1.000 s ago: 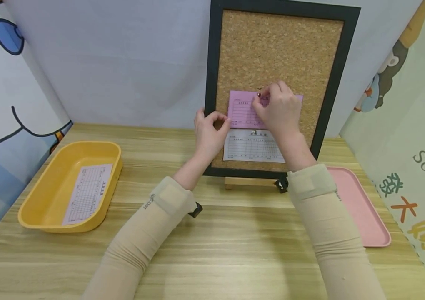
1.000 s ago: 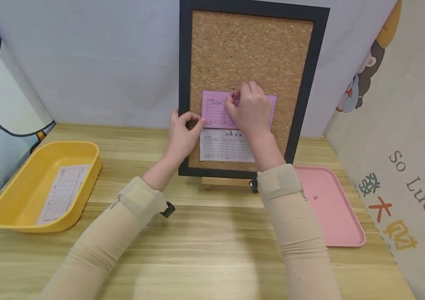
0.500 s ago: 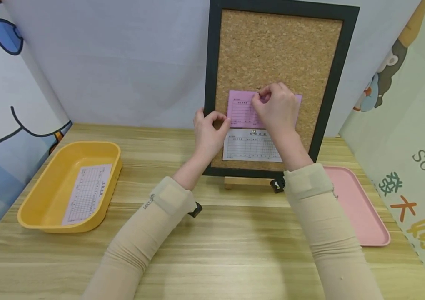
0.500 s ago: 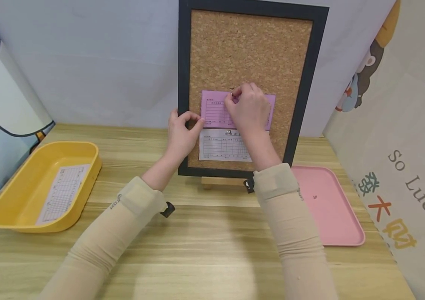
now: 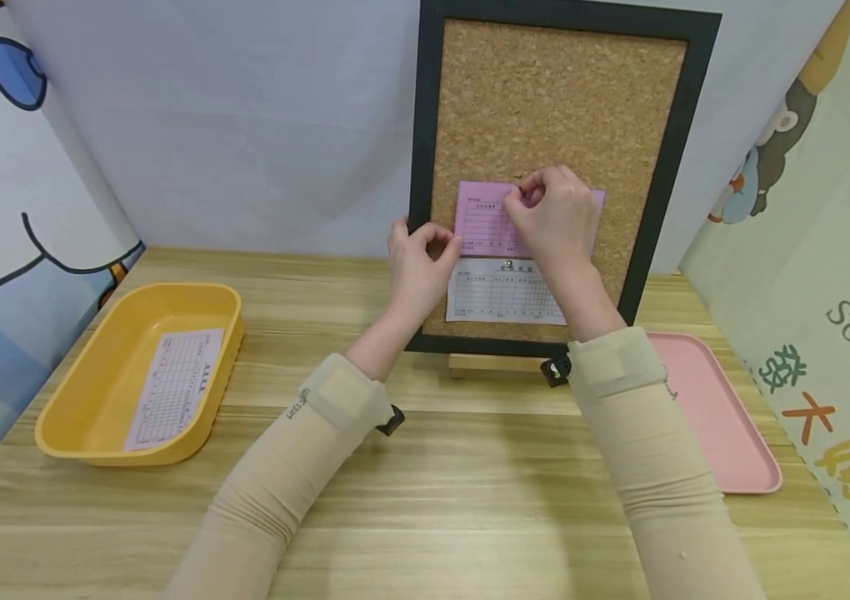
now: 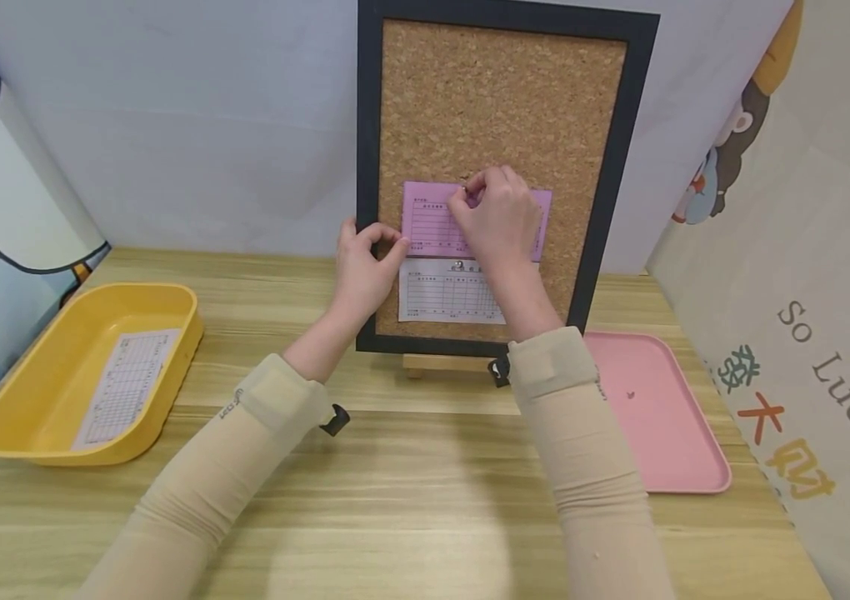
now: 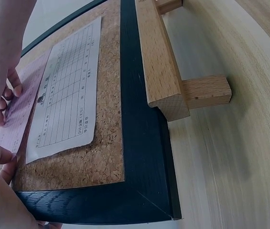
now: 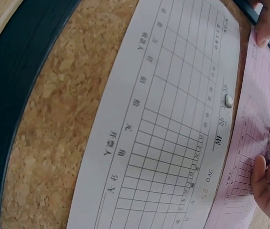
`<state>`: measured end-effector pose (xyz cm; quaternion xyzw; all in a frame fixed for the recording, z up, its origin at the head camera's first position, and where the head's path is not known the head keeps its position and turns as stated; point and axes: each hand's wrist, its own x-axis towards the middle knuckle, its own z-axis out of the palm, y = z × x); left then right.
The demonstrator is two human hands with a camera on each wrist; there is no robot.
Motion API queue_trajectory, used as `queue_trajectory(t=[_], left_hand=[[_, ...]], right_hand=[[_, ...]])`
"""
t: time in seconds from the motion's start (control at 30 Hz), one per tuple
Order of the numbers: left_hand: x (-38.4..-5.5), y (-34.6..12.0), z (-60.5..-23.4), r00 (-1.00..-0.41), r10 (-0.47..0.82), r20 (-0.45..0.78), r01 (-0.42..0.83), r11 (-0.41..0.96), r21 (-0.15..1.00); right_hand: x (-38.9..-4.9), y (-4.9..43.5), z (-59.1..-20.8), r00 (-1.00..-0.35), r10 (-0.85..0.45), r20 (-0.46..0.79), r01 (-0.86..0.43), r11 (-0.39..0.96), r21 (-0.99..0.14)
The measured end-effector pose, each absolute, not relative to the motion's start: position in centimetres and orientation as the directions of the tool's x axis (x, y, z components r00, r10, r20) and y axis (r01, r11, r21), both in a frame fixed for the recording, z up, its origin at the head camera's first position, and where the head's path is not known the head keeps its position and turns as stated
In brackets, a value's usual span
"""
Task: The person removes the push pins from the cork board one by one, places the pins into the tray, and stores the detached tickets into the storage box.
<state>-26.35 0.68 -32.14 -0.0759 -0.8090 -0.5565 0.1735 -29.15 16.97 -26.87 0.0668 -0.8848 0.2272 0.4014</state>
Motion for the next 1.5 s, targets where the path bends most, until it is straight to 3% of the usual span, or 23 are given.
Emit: queue_trajectory(t=[0.7, 1.1, 1.5], left_hand=[[-26.4, 0.4, -32.0, -0.930, -0.058, 0.362, 0.321, 0.350, 0.880], [-26.3, -0.8, -31.0, -0.915, -0.054, 0.401, 0.347, 0.404, 0.846], [-26.1, -2.8, -29.7, -0.896, -0.037, 0.443, 0.386, 0.430, 0.816]], right_hand=[[-28.4, 17.9, -26.7, -0.617, -0.001, 0.787, -0.445, 0.825, -0.348], [-26.7, 18.7, -25.5, -0.610, -0.053, 0.791, -0.503, 0.797, -0.335], [-24.6, 19.9, -24.1, -0.573, -0.133, 0.808, -0.529, 0.814, -0.241]])
